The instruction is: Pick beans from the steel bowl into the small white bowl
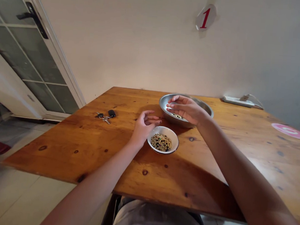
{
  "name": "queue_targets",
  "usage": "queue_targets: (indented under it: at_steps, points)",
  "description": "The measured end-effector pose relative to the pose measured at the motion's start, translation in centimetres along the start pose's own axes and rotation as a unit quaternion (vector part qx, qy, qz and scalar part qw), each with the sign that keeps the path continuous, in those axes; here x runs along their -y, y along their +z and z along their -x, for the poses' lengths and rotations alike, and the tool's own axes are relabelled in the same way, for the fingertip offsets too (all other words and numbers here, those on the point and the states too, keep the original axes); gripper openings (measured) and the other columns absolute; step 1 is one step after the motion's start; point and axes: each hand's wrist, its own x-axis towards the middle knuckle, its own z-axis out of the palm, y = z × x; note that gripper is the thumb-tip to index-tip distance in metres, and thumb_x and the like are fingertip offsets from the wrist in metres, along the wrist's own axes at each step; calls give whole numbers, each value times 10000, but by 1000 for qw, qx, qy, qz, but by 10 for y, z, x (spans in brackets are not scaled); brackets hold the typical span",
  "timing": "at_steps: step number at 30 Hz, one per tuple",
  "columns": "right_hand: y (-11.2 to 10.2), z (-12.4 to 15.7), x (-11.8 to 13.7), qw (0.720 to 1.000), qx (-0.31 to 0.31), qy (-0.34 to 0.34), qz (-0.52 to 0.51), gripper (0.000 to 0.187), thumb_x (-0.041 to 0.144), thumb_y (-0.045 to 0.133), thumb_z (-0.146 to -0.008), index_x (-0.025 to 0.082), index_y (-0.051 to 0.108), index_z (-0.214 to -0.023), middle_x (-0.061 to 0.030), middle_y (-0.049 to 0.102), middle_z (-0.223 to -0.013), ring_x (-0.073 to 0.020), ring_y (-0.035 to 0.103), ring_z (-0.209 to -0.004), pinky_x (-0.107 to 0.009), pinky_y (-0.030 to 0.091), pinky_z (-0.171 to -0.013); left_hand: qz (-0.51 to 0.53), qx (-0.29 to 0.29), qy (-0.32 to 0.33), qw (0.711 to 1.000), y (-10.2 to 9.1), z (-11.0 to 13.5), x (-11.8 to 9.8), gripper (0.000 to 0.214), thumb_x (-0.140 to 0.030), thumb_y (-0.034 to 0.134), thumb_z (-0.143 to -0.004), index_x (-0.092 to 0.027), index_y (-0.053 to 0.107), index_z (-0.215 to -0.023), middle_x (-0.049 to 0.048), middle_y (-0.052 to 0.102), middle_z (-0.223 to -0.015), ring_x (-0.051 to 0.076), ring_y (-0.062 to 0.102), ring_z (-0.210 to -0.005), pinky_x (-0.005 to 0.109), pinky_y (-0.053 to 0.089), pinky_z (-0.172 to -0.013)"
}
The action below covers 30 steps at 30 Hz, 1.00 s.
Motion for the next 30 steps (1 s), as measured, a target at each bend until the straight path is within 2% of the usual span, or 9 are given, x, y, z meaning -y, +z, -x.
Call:
queue_targets:
  at_steps: [9, 30]
  points:
    - [1, 1, 6, 999, 18, -23, 33, 247, 122, 797, -633, 194, 622, -792, 16, 627, -871, -90, 607, -820, -233, 486, -803, 21, -2, -21, 1000, -2, -3, 4, 394, -96, 757, -579, -153, 541, -903, -7, 651, -747, 127, 646, -721, 279, 510, -743]
    - [6, 1, 9, 997, 19, -33, 72, 253, 151, 804, -605, 184, 600, -750, 19, 589, -814, -94, 573, -776, -260, 461, -796, 11, -8, -31, 999, -1, -1, 1, 363, -82, 756, -582, -151, 556, -877, -9, 650, -733, 120, 634, -729, 278, 502, -767]
